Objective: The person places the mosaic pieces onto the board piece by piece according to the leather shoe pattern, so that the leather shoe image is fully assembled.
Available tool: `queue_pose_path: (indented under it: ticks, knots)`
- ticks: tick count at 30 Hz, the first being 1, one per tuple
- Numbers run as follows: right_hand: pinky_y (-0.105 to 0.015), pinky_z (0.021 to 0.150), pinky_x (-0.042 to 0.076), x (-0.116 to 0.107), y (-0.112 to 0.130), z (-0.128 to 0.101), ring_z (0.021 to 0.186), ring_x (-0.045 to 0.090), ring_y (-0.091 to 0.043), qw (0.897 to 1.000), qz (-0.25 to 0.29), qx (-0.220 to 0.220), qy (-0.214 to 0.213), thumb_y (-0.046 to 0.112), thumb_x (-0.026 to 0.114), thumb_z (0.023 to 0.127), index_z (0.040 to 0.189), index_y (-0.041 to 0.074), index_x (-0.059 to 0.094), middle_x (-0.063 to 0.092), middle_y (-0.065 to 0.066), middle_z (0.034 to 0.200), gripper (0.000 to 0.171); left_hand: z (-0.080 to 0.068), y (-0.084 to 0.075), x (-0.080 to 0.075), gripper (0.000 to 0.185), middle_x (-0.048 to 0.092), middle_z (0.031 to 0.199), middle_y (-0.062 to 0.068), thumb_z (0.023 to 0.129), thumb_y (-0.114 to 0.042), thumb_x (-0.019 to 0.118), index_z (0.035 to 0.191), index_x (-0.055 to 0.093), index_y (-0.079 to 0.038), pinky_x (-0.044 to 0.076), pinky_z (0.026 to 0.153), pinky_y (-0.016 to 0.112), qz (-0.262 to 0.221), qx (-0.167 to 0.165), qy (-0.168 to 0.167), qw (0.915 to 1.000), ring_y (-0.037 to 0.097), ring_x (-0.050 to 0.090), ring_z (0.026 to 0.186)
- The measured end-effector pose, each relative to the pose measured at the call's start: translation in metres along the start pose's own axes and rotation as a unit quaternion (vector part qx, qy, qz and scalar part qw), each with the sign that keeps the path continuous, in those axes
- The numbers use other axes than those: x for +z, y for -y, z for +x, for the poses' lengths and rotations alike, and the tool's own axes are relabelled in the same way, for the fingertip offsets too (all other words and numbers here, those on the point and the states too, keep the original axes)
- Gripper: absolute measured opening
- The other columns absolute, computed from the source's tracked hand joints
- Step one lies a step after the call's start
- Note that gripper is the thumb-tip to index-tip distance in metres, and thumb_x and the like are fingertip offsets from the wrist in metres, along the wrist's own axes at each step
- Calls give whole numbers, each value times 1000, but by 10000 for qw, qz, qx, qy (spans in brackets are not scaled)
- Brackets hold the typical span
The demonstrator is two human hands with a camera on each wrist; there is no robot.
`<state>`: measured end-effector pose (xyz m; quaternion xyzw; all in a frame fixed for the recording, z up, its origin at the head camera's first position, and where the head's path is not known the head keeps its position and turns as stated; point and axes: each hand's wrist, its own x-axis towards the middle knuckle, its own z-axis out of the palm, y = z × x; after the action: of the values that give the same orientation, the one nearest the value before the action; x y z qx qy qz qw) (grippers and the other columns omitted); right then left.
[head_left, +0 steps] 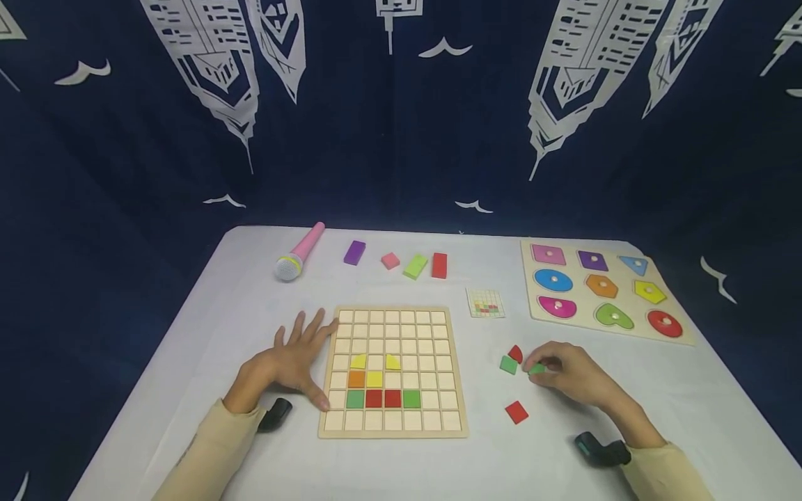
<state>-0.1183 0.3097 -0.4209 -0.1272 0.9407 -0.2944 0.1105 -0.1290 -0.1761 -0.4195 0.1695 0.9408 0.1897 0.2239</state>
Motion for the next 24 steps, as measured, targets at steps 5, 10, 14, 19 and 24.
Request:
queue_pose_path:
  ticks: [5,10,14,19,24]
  knots:
    - [-42,89,56,-2,3,4,92,61,-16,9989,-277,-386,1,8,81,81,94,19,74,70,5,98,19,-1,-2,-1,150,-9,166,27,48,-53,97,161,8,-9,-3,109,80,-5,-7,-24,10000,55,-14,148]
    - [-32,81,56,6,29,8,84,59,-11,9963,-345,-764,170,10,84,78,93,17,71,68,8,91,21,-3,-3,-2,151,-8,166,27,47,-54,97,161,8,-9,-2,110,80,-7,-18,-29,10000,55,-13,149]
    - [-27,79,55,26,62,13,82,60,-8,9919,-143,-1156,506,14,85,79,90,18,70,67,10,89,19,-3,-3,-3,151,-8,165,28,47,-54,97,161,8,-9,-3,109,81,-16,-1,-15,10000,56,-13,148]
    - [-25,81,55,56,97,23,86,62,-7,9751,298,-1922,1063,16,82,83,90,19,70,69,11,91,15,-1,-2,-2,151,-8,166,27,46,-54,97,161,9,-9,-3,109,81,-90,-1,-71,9999,55,-14,148]
    - [-24,80,53,73,116,32,84,60,-8,9657,424,-2243,1239,14,82,83,88,17,71,68,10,87,13,1,-1,0,151,-8,166,26,45,-53,98,161,11,-10,-4,109,80,-211,-53,-75,9997,54,-15,149]
